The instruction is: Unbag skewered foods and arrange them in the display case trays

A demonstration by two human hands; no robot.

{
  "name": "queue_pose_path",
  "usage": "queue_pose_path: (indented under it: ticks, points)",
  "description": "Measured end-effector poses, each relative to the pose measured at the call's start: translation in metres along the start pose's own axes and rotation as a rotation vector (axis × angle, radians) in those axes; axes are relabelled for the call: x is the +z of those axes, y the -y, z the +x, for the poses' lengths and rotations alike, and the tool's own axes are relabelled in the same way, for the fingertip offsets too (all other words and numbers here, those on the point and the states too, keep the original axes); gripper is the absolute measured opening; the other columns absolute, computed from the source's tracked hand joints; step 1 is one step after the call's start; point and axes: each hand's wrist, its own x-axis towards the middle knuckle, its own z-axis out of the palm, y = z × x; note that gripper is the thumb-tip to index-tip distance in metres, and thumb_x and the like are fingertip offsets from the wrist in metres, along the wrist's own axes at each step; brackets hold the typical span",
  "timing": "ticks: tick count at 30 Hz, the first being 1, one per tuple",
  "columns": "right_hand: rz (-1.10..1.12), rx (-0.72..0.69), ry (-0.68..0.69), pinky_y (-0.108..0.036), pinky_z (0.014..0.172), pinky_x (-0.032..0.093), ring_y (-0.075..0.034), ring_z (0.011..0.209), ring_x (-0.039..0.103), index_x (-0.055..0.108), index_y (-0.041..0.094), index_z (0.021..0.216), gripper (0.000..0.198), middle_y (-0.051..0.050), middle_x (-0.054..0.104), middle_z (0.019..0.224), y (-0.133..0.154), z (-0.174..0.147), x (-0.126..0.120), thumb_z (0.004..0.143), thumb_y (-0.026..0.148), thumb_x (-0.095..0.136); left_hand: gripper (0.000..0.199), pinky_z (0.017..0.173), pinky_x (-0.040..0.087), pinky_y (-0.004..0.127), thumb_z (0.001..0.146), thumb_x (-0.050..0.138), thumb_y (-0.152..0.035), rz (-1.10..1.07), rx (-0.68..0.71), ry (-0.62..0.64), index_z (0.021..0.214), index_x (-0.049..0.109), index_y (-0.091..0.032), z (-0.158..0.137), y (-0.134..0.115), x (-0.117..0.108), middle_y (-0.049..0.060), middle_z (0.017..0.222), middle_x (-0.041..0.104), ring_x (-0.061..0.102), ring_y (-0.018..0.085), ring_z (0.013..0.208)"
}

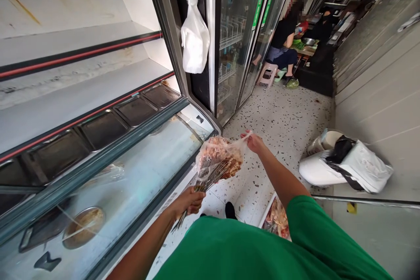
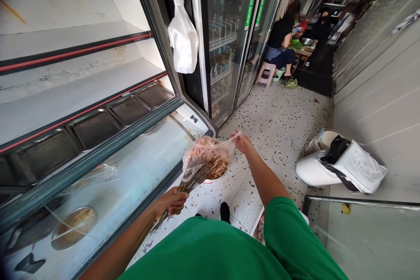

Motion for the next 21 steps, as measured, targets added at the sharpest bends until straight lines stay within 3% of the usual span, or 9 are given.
queue_pose_path:
  ticks: [7, 13, 16, 18, 20, 21]
  points:
    - [-0.225, 0.076, 0.129, -0.028, 0.074, 0.055, -0.015, 0.074, 0.068, 0.058, 0.018, 0.093, 0.010, -0.006, 0.069, 0.075, 0.022, 0.033, 0.050, 0.088, 0.025, 0.053, 0.050, 0.032, 0.011, 0.018, 0.064, 0.076, -0.042, 0.044, -0.044, 0.062, 0.054, 0.032, -0.019, -0.002, 0.011, -0.001, -0.011, 0.036, 0.027, 0.024, 0.002, 0.028]
    - [-0.378, -0.014, 0.225, -0.028, 0.070, 0.055, -0.012, 0.066, 0.066, 0.055, 0.014, 0.095, 0.009, -0.005, 0.068, 0.073, 0.029, 0.051, 0.096, 0.090, 0.017, 0.049, 0.049, 0.033, 0.014, 0.019, 0.063, 0.076, -0.043, 0.064, -0.029, -0.012, 0.052, 0.035, -0.018, 0.018, 0.027, -0.013, -0.010, 0.035, 0.028, 0.025, 0.002, 0.029]
    - [-0.821, -0.099, 0.407, -0.026, 0.068, 0.053, -0.012, 0.069, 0.064, 0.057, 0.014, 0.101, 0.016, -0.005, 0.067, 0.080, 0.036, 0.053, 0.118, 0.086, 0.011, 0.050, 0.049, 0.033, 0.015, 0.020, 0.065, 0.074, -0.044, 0.088, 0.002, -0.007, 0.049, 0.036, -0.018, 0.027, 0.033, -0.022, -0.008, 0.035, 0.031, 0.027, 0.003, 0.030]
    - [-1.176, -0.198, 0.455, -0.030, 0.075, 0.051, -0.018, 0.082, 0.063, 0.060, 0.014, 0.099, 0.020, -0.008, 0.066, 0.086, 0.039, 0.045, 0.132, 0.080, 0.007, 0.057, 0.046, 0.033, 0.016, 0.020, 0.065, 0.074, -0.043, 0.077, 0.003, -0.017, 0.051, 0.038, -0.017, 0.031, 0.038, -0.025, -0.008, 0.036, 0.032, 0.027, 0.003, 0.030]
    - [-1.417, -0.414, 0.501, -0.037, 0.087, 0.047, -0.025, 0.099, 0.057, 0.062, 0.013, 0.097, 0.022, -0.012, 0.064, 0.095, 0.038, 0.027, 0.144, 0.076, 0.008, 0.061, 0.044, 0.034, 0.016, 0.020, 0.064, 0.074, -0.041, 0.048, 0.000, -0.036, 0.052, 0.039, -0.017, 0.036, 0.041, -0.025, -0.008, 0.036, 0.032, 0.025, 0.002, 0.030]
    - [-1.492, -0.545, 0.593, -0.041, 0.093, 0.043, -0.028, 0.107, 0.053, 0.062, 0.014, 0.098, 0.023, -0.013, 0.061, 0.103, 0.034, 0.013, 0.149, 0.076, 0.011, 0.063, 0.043, 0.034, 0.017, 0.020, 0.065, 0.073, -0.040, 0.032, -0.001, -0.043, 0.052, 0.039, -0.018, 0.037, 0.043, -0.024, -0.008, 0.035, 0.032, 0.025, 0.002, 0.029]
